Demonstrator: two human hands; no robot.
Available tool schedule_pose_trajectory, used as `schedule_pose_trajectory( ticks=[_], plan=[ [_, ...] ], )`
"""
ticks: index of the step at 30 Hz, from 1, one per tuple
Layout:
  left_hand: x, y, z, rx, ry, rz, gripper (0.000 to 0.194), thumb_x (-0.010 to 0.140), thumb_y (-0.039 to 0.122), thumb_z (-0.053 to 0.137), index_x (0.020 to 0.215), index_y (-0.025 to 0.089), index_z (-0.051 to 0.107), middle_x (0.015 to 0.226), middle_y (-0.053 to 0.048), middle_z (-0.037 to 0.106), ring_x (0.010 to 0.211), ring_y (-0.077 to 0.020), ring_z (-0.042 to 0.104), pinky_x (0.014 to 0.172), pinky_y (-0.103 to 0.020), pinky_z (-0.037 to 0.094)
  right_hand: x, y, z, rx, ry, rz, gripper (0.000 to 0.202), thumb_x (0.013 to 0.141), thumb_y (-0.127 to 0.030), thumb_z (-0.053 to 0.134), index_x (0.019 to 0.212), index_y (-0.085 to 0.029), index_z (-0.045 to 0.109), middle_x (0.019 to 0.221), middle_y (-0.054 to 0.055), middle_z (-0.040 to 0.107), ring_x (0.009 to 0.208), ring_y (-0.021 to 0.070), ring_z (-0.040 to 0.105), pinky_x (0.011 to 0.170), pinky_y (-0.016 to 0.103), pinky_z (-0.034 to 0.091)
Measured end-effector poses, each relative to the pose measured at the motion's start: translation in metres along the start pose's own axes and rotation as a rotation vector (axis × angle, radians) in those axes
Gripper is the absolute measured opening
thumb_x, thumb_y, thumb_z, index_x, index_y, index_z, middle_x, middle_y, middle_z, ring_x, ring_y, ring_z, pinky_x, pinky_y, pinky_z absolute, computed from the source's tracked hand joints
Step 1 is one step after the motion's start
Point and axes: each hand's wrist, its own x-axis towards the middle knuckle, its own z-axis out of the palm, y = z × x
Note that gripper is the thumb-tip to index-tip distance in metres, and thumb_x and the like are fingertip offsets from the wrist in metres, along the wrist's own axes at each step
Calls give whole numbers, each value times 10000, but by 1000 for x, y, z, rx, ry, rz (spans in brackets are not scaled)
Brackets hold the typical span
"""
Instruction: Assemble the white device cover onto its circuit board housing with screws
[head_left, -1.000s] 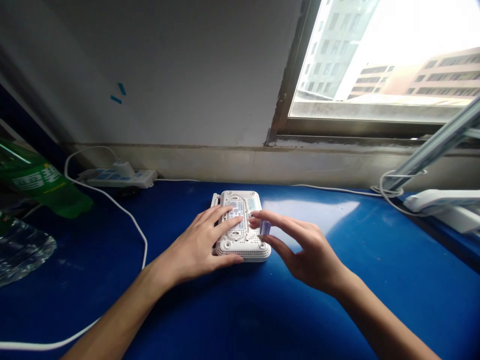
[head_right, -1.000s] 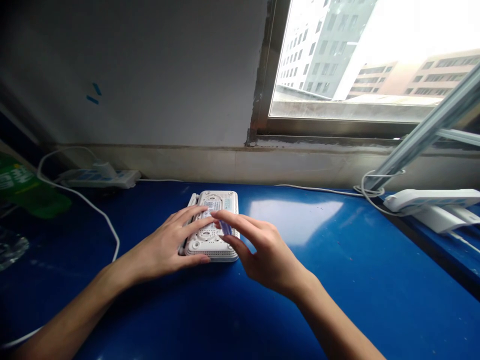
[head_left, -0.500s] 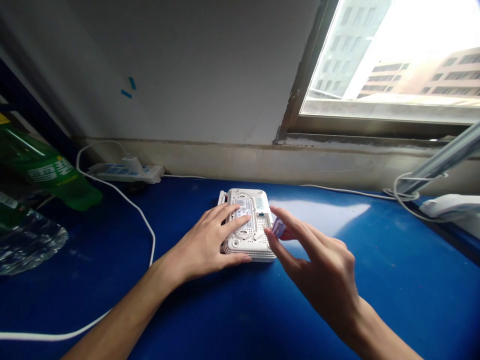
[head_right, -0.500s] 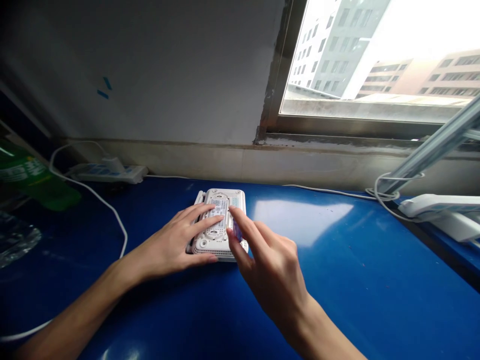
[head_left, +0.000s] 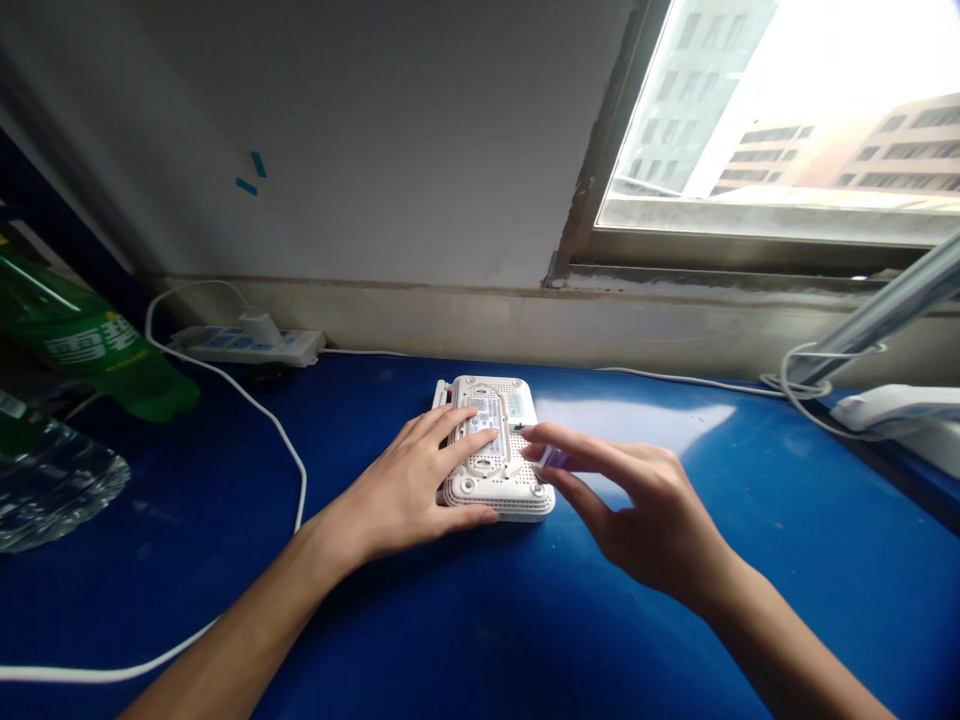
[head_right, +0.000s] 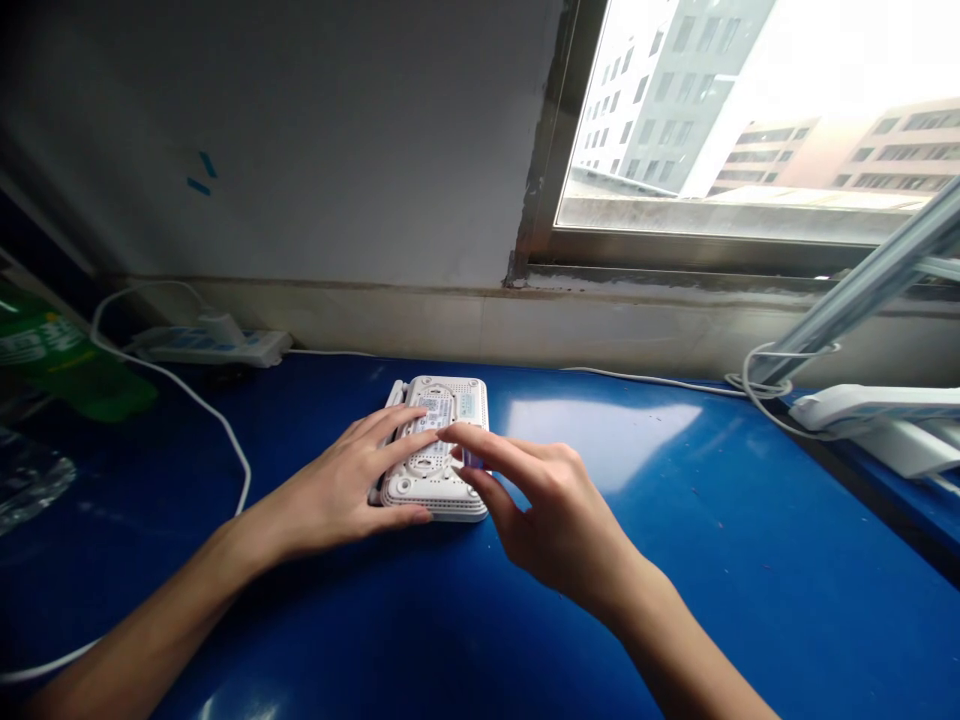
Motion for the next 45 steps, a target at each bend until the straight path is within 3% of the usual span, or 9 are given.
schedule_pose_trajectory(
  ticks=[5,9,16,21,30,34,39,42,45],
  plan=[
    [0,0,1,13,11,12,843,877,788,594,1598,393,404,1715,-37,279,1568,-373,245,1244,-581,308,-1,-7,8,-268,182,-5,309,954,-131,705,1261,-166,689,1007,31,814,740,156,783,682,219,588],
    [1,0,0,11,9,3,838,878,784,598,1595,391,410,1713,-37,282,1567,-367,247,1248,-574,305,-3,-14,15,-422,291,-4,265,951,-135,717,1215,-153,718,929,41,806,692,148,762,668,228,579],
    [0,-1,0,-16,4,11,853,872,785,605,1599,389,401,1716,-41,275,1567,-375,240,1251,-575,295,0,-6,10,-26,48,13,402,991,-87,605,1376,-200,614,1267,79,742,1122,181,731,951,279,599],
    [0,-1,0,-25,10,11,854,875,791,593,1601,383,403,1718,-52,269,1566,-384,242,1246,-584,296,-1,-1,4,65,37,49,384,948,-75,667,1297,-236,669,1072,12,806,885,152,787,813,231,637],
    [-1,0,1,-40,23,15,840,872,776,615,1590,384,424,1711,-54,289,1559,-396,255,1249,-589,293,-9,-25,23,-440,291,5,319,961,-101,692,1267,-190,687,968,47,810,735,164,775,696,229,607],
    [-1,0,1,-45,29,22,836,872,769,622,1587,382,429,1709,-55,291,1559,-392,256,1250,-584,293,-7,-21,20,-438,267,25,328,968,-137,697,1292,-189,683,965,47,798,714,159,754,646,254,590],
    [-1,1,-1,-28,1,-7,853,874,780,608,1598,376,411,1718,-51,272,1572,-380,231,1255,-579,282,0,-4,4,-93,78,77,410,993,-122,628,1391,-216,626,1252,62,751,1080,201,750,881,289,627],
    [0,1,-1,-30,2,1,851,874,783,605,1597,377,413,1720,-49,265,1574,-379,223,1256,-575,278,1,-1,-2,-27,47,27,390,974,-100,656,1338,-240,657,1156,19,788,972,166,780,856,242,630],
    [0,0,0,-24,1,9,860,871,783,609,1603,381,400,1720,-46,264,1575,-377,220,1260,-565,274,0,-8,0,-145,108,-17,344,949,-92,687,1263,-233,696,1120,8,799,884,152,792,813,205,627]
  ],
)
